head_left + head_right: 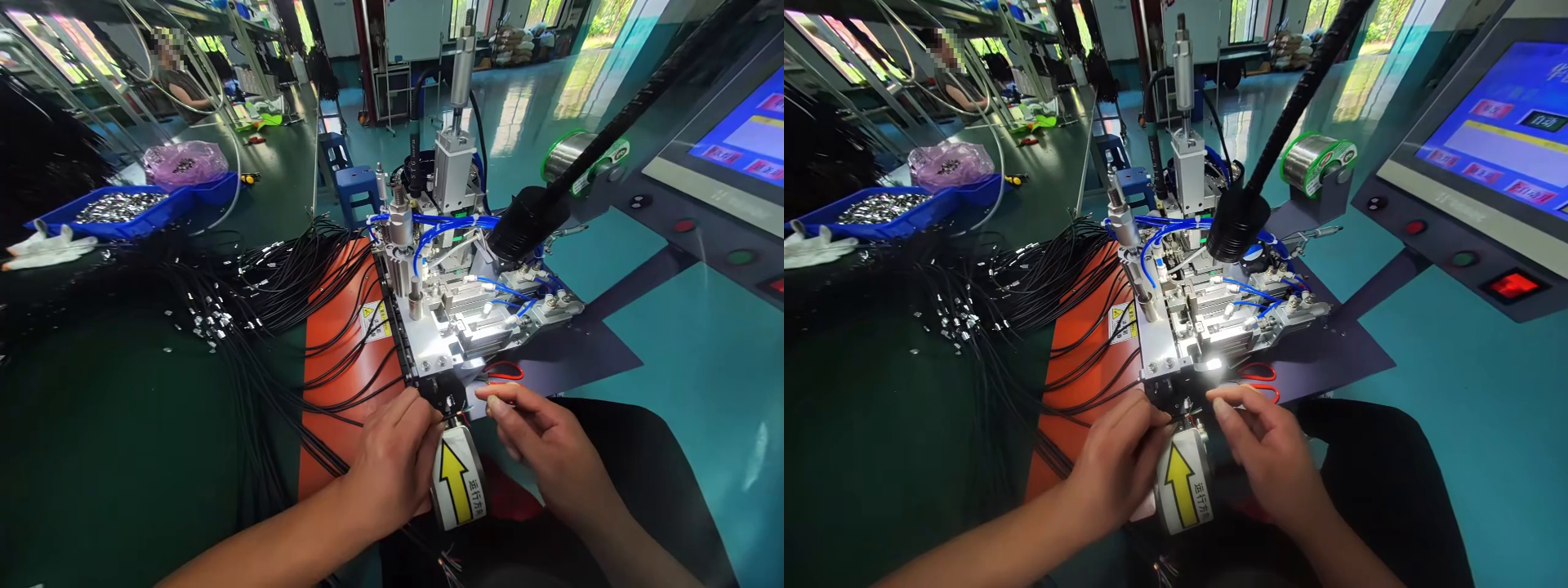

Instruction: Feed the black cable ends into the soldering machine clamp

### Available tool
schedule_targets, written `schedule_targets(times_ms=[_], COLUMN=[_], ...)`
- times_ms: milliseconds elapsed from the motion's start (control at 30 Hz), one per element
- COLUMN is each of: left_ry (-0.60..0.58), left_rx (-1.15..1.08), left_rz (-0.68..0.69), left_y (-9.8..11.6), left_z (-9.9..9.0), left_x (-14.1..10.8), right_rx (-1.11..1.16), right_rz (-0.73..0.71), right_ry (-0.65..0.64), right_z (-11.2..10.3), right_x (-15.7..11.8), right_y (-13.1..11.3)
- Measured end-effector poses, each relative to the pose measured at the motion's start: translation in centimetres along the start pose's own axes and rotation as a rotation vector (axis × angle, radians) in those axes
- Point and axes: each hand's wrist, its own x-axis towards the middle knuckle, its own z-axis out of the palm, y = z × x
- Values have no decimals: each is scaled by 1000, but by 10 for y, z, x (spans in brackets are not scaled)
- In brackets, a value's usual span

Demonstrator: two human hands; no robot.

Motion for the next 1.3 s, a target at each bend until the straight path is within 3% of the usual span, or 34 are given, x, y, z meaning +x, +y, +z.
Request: schedule_targets(times_ms=[233, 533, 900, 1300], left_ry=[-8, 10, -19, -10], left_rx=[7, 12, -15, -14], left_rz=[-10, 9, 2, 10], left_y=[-2, 0, -1, 0], left_z=[0, 1, 0, -2], left_x=[-1, 0, 1, 1], right_rx=[-107, 90, 217, 198], right_rz=[-142, 114, 121, 51], right_ry=[65, -84, -285, -290], right_z=[-2, -1, 1, 0], right_x=[-5, 4, 13, 15], right_y=[-1, 0, -4, 0])
